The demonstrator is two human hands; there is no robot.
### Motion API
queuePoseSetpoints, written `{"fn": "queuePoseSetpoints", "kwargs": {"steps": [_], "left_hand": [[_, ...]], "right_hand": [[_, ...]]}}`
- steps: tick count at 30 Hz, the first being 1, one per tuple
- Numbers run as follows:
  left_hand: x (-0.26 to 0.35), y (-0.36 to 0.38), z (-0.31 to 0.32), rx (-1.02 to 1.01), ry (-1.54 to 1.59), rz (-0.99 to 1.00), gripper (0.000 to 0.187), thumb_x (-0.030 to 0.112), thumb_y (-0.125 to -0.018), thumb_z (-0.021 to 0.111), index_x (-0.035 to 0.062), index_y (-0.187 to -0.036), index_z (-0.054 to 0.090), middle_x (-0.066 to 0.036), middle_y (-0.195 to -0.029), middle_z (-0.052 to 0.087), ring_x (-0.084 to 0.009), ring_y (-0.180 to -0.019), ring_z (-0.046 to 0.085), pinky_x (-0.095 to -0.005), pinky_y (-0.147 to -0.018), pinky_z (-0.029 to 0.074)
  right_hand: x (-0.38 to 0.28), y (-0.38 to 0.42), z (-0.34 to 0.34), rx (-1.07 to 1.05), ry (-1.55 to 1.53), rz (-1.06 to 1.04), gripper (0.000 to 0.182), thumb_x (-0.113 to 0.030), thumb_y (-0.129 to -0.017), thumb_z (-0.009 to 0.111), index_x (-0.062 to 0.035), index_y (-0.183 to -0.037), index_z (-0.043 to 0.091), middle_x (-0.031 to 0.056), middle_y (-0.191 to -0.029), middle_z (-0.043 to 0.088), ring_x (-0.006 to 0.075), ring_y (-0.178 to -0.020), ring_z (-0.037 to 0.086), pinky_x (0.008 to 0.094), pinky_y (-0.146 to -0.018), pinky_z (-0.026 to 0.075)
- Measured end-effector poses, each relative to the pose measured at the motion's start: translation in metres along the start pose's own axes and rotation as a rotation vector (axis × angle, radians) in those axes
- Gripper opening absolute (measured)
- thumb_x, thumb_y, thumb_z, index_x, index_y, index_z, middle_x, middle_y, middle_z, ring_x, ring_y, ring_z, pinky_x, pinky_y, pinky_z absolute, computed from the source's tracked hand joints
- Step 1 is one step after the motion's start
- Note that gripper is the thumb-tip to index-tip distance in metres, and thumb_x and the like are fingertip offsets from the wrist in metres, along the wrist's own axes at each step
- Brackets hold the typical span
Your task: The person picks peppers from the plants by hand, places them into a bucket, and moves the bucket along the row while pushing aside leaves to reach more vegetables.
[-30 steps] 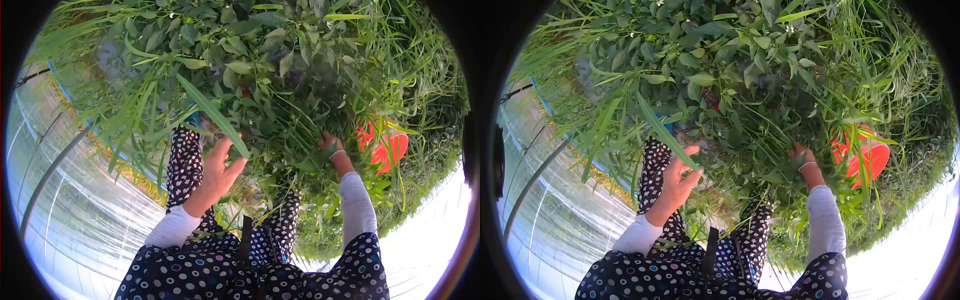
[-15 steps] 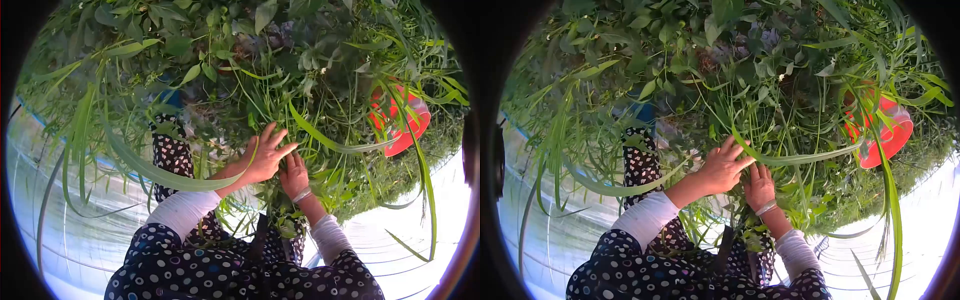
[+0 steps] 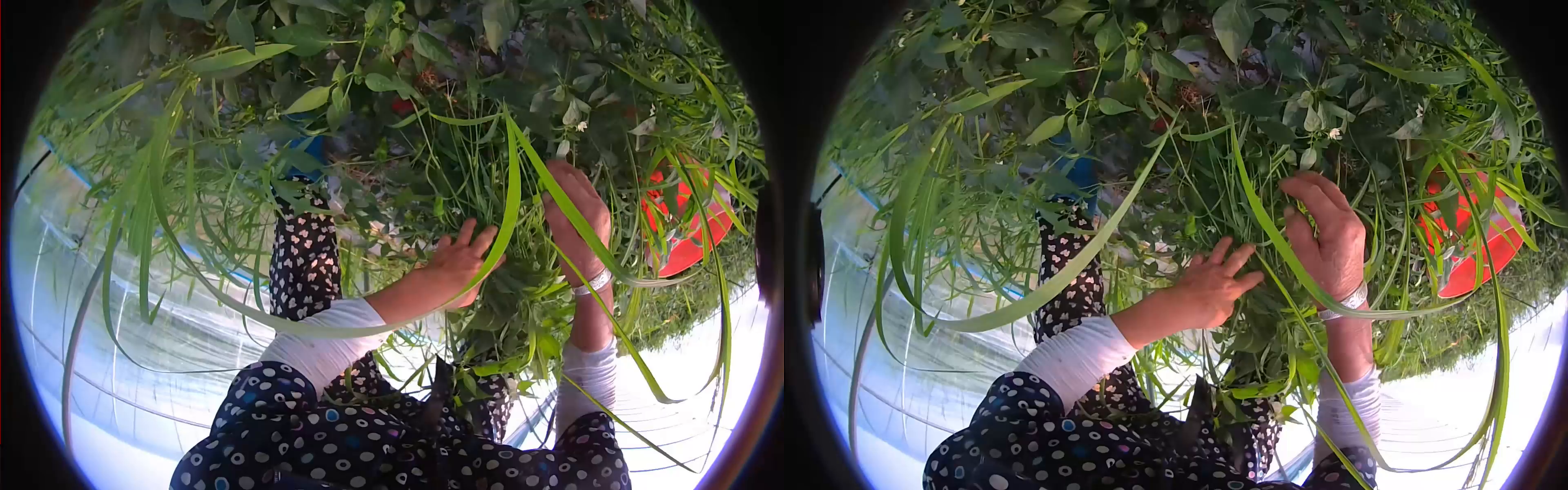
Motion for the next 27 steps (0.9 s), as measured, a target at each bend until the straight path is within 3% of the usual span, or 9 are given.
{"fn": "queuePoseSetpoints", "kwargs": {"steps": [4,8,10,13,14,16,20,24,27], "left_hand": [[-0.007,0.000,0.010,0.047,-0.008,0.022,0.063,0.010,-0.073,0.057,0.0151,-0.133,0.038,-0.015,-0.144,0.013,-0.0426,-0.130,0.017,-0.0559,-0.093,0.034],[-0.011,-0.004,0.016,0.100,0.008,0.045,0.058,0.010,-0.075,0.055,0.0128,-0.131,0.041,-0.014,-0.144,0.015,-0.0429,-0.128,0.021,-0.0514,-0.093,0.036],[-0.009,-0.006,0.005,-0.033,0.013,0.024,0.063,0.011,-0.076,0.056,0.0144,-0.135,0.036,-0.014,-0.146,0.012,-0.0422,-0.131,0.015,-0.0531,-0.096,0.033],[-0.013,-0.019,0.031,-0.236,0.084,-0.052,0.063,0.016,-0.079,0.057,0.0163,-0.137,0.031,-0.010,-0.144,0.023,-0.0326,-0.134,0.017,-0.0495,-0.101,0.029],[-0.020,-0.037,0.086,-0.100,1.040,0.132,0.056,0.020,-0.082,0.056,0.0160,-0.134,0.036,-0.006,-0.141,0.029,-0.0282,-0.132,0.022,-0.0458,-0.101,0.030],[-0.027,-0.041,0.101,0.080,1.982,0.326,0.050,0.023,-0.084,0.055,0.0157,-0.131,0.040,-0.003,-0.138,0.035,-0.0238,-0.130,0.028,-0.0422,-0.102,0.031],[-0.016,-0.018,0.059,0.180,1.685,-0.276,0.039,0.037,-0.088,0.055,0.0169,-0.120,0.050,0.003,-0.115,0.056,-0.0089,-0.107,0.043,-0.0246,-0.093,0.033],[-0.020,-0.040,0.105,0.112,1.656,0.119,0.054,0.029,-0.096,0.031,0.0223,-0.143,0.006,-0.003,-0.150,0.005,-0.0170,-0.133,0.018,-0.0337,-0.109,0.014],[-0.017,-0.029,0.081,0.298,1.395,0.210,0.053,0.027,-0.097,0.027,0.0230,-0.143,0.002,-0.002,-0.150,0.006,-0.0156,-0.133,0.019,-0.0329,-0.109,0.017]], "right_hand": [[0.012,-0.063,0.047,-0.012,-0.369,0.008,0.024,-0.004,-0.078,0.052,-0.0040,-0.100,0.061,0.0131,-0.086,0.064,0.0279,-0.080,0.062,0.0330,-0.072,0.048],[0.000,-0.095,0.125,-0.134,-0.208,-0.169,0.023,-0.006,-0.075,0.054,-0.0075,-0.097,0.063,0.0141,-0.090,0.064,0.0294,-0.084,0.062,0.0345,-0.075,0.049],[0.008,-0.089,0.177,-0.297,-0.566,0.091,0.023,-0.009,-0.077,0.054,-0.0046,-0.097,0.062,0.0139,-0.092,0.065,0.0288,-0.086,0.062,0.0335,-0.080,0.048],[0.011,-0.084,0.223,-0.337,-0.204,0.066,0.023,-0.013,-0.079,0.054,-0.0036,-0.099,0.061,0.0146,-0.095,0.064,0.0296,-0.091,0.061,0.0337,-0.082,0.048],[0.019,-0.082,0.247,-0.447,0.014,0.135,0.026,-0.016,-0.080,0.053,-0.0032,-0.101,0.060,0.0181,-0.100,0.062,0.0319,-0.091,0.061,0.0370,-0.081,0.048],[0.014,-0.084,0.268,-0.549,0.230,0.203,0.028,-0.018,-0.080,0.053,-0.0029,-0.103,0.059,0.0216,-0.106,0.060,0.0342,-0.092,0.061,0.0404,-0.081,0.048],[-0.003,-0.077,0.280,-0.752,0.354,0.273,0.039,-0.015,-0.078,0.056,-0.0039,-0.114,0.049,0.0206,-0.107,0.059,0.0342,-0.098,0.059,0.0419,-0.082,0.048],[-0.008,-0.063,0.276,-0.860,0.420,0.082,0.045,-0.016,-0.075,0.060,-0.0036,-0.116,0.048,0.0180,-0.107,0.060,0.0330,-0.103,0.057,0.0453,-0.083,0.047],[-0.004,-0.060,0.279,-1.011,0.364,0.141,0.052,-0.020,-0.070,0.066,-0.0031,-0.117,0.049,0.0170,-0.108,0.060,0.0321,-0.105,0.056,0.0468,-0.086,0.044]]}}
Point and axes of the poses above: each hand's wrist, its own y-axis away from the middle knuckle, its own z-axis out of the palm, x = y × z, the point moved 2 cm from there along -y, towards the middle knuckle
